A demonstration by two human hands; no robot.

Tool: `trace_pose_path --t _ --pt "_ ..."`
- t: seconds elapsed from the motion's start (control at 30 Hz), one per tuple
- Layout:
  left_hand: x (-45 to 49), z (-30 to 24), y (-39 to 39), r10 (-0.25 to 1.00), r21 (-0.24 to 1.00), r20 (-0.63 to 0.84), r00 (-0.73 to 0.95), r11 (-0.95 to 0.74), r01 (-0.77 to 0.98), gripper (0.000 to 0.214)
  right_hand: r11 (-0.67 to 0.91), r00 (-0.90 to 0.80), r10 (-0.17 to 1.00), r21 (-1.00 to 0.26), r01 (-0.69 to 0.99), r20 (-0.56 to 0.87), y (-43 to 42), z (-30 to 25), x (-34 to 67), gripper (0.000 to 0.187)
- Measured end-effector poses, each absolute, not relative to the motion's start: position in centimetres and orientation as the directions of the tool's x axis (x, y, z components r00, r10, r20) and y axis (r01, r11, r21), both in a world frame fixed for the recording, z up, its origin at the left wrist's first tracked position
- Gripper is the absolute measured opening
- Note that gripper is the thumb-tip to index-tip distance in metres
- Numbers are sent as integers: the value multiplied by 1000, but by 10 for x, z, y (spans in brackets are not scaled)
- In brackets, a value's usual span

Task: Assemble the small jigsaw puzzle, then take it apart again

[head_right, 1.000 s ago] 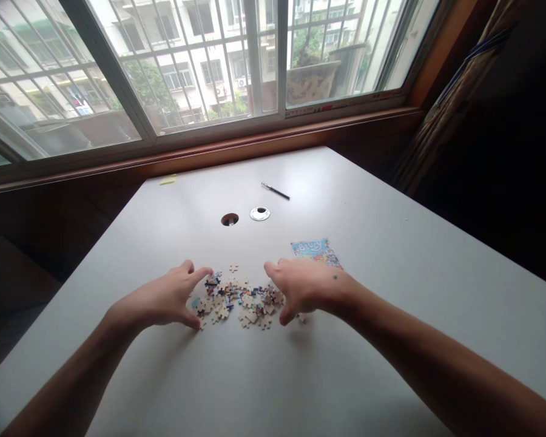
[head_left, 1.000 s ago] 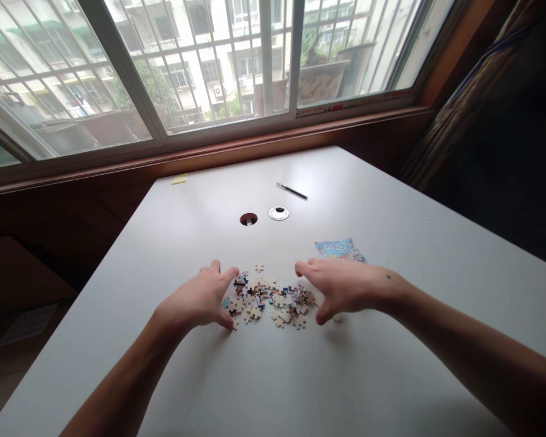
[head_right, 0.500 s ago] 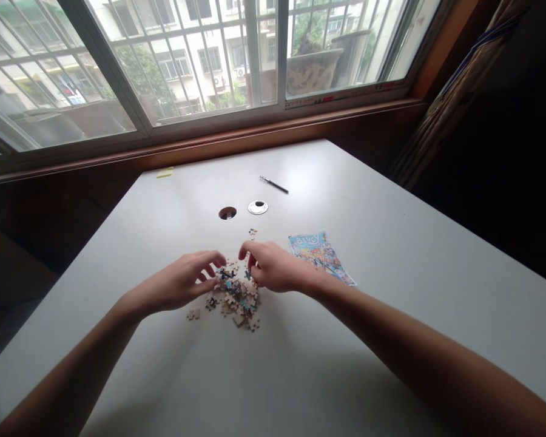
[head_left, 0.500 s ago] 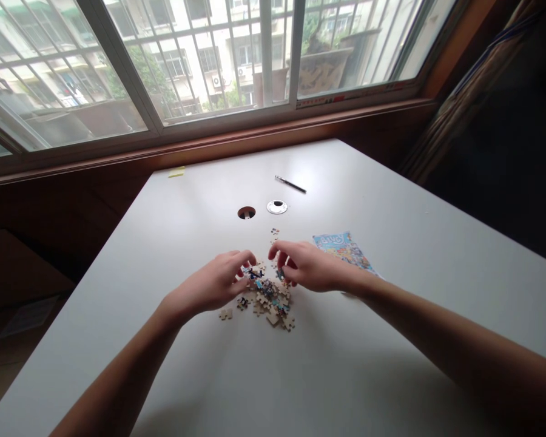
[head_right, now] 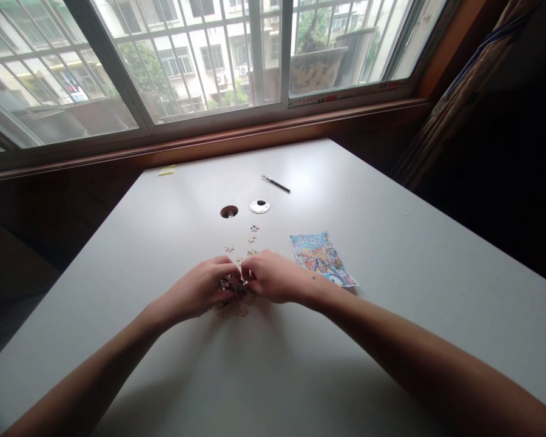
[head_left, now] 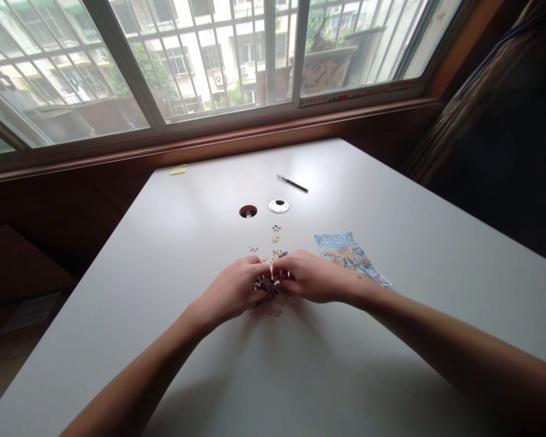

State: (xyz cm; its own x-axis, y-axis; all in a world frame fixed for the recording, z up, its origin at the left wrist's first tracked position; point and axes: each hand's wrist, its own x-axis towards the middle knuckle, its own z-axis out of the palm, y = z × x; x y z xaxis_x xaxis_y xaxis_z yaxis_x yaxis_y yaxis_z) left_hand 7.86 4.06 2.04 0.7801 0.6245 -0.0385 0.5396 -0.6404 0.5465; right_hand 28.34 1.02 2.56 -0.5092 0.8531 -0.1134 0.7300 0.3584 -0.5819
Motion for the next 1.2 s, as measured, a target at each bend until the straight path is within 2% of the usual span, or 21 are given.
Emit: trace_pose_path --t 0.07,0.2,0.3,0.4,0.5,0.57,0.67,0.7,0.77,0.9,1.0,1.07,1.13,1.2 --pt "77 24 45 654 606 -38 755 -586 538 13 312 -476 872 -618 722 -115 12 25 287 11" --pt "71 34 53 732 708 -85 676 -433 558 18 199 -437 886 -721 663 -157 18 22 292 11" --pt "61 42 59 725 721 -138 675 -394 570 19 99 -395 892 -756 647 -221 20 22 292 10" --pt "51 49 63 712 627 -178 680 -451 636 25 39 -389 881 -776 629 -271 20 25 291 12" --pt "46 53 59 736 472 -123 665 -546 692 30 -45 -399 853 -808 587 -337 19 28 290 14" --pt "48 54 53 681 392 -105 725 -641 660 38 -45 -422 836 -811 584 -350 17 29 291 14" --pt "58 48 42 547 333 -155 822 -755 565 51 8 -449 828 -794 608 -336 16 31 291 12" --pt "62 46 40 530 321 -168 831 -768 554 51 19 -452 827 -788 615 -333 15 32 291 12" --pt "66 41 38 524 317 -187 831 -768 556 38 37 -448 832 -774 632 -327 15 33 291 17" --pt "65 40 44 534 401 -166 829 -732 551 6 62 -437 839 -740 670 -326 16 34 291 28" --pt "61 44 49 561 463 -116 820 -700 544 18 88 -444 842 -734 673 -306 19 32 291 31" --pt "60 46 49 589 509 -67 805 -674 535 16 100 -462 839 -754 650 -287 20 28 292 28" --pt "64 45 46 629 619 -46 776 -591 517 24 116 -483 838 -784 610 -253 20 25 292 23" --pt "70 41 42 655 779 -93 750 -421 465 34 138 -504 839 -816 562 -205 19 23 291 20"
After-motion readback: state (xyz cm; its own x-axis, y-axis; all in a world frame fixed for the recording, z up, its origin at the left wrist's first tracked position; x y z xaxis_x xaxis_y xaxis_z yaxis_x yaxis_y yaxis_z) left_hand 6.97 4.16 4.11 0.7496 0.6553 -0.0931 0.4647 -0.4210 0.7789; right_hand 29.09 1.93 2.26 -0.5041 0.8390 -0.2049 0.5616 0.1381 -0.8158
